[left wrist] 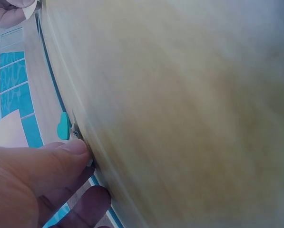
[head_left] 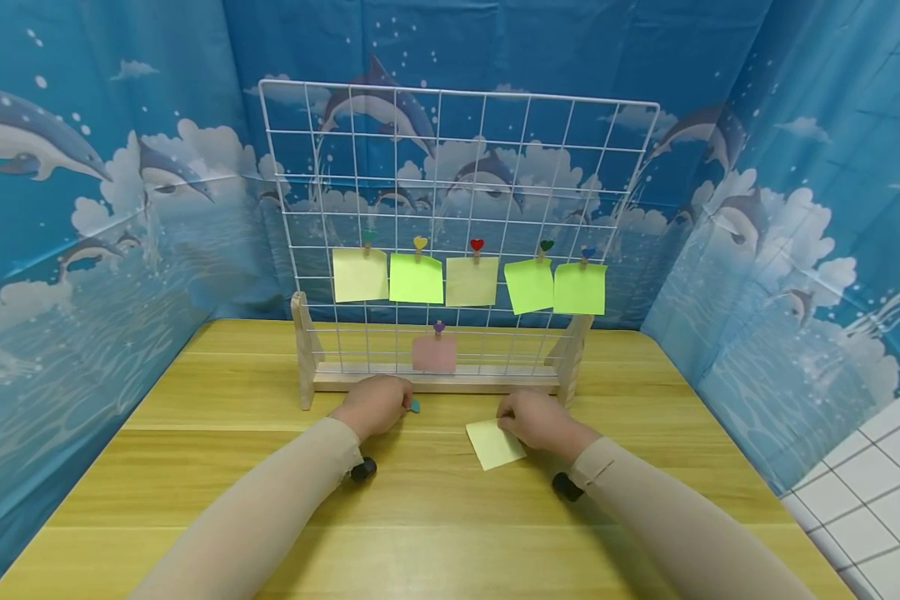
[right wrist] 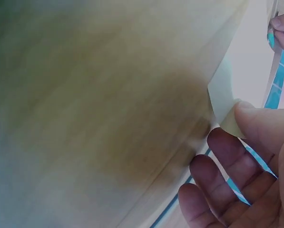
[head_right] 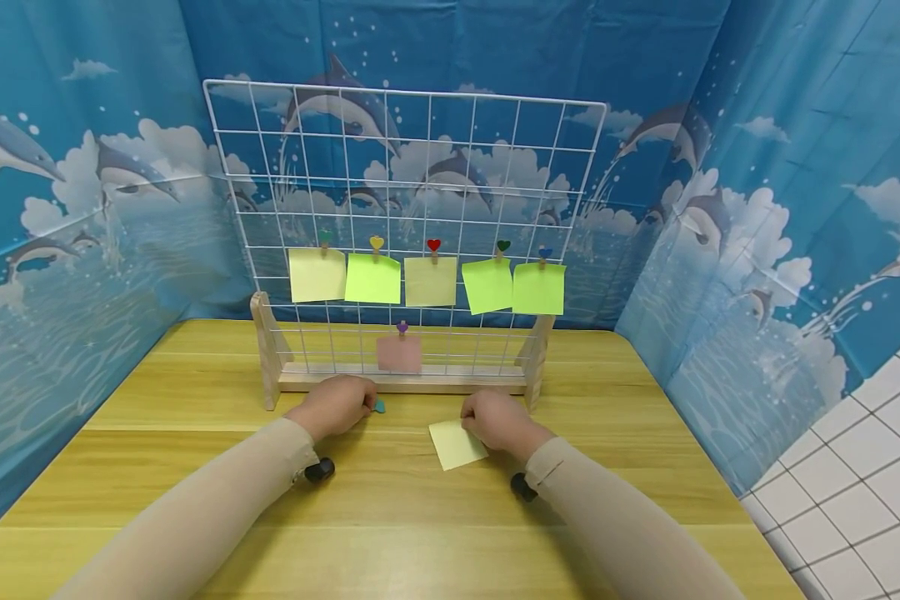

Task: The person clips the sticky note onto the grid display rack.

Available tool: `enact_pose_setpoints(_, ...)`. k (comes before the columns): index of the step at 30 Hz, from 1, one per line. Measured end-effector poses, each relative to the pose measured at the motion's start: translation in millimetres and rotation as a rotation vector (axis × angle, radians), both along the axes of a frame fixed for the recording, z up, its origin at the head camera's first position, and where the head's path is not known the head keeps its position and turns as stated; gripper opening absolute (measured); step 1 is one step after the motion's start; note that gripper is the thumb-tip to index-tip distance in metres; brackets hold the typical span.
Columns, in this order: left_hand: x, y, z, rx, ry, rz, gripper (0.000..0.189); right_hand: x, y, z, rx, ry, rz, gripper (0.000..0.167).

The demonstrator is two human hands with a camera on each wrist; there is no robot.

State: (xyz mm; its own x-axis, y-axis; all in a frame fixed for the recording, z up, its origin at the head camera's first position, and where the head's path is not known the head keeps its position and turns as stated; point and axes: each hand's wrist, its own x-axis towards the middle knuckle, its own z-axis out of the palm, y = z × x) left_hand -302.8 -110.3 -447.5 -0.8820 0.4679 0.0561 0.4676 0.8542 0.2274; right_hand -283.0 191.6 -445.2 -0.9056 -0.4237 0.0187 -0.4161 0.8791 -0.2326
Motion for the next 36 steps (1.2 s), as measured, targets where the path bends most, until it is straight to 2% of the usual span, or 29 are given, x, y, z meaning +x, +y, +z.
enact_pose_setpoints(6,-0.4,0.7,-1.7,0.021,-0.012,0.002,0.008,-3.6,3,1.4,-0.059,-0.002,-0.019,0.010)
enact_pose_setpoints(14,-2.0,2.3,-2.2,0.009,-0.052,-0.014,0.042,-10.6,7,13.9,-0.197,0.080,-0.068,0.015)
enact_pose_setpoints(18,-1.1,2.9,-1.1,0.016,-0.075,-0.012,0.047,-14.1,6,19.8,-0.249,0.093,-0.109,0.018)
enact_pose_setpoints(27,-1.2,1.7,0.2,0.031,-0.108,0.005,0.020,-26.2,8,30.5,-0.312,0.155,-0.143,0.021)
enact_pose_setpoints(36,-0.3,0.0,0.9,0.074,-0.126,0.004,0.015,-40.0,9,42.5,-0.293,0.253,-0.148,0.024)
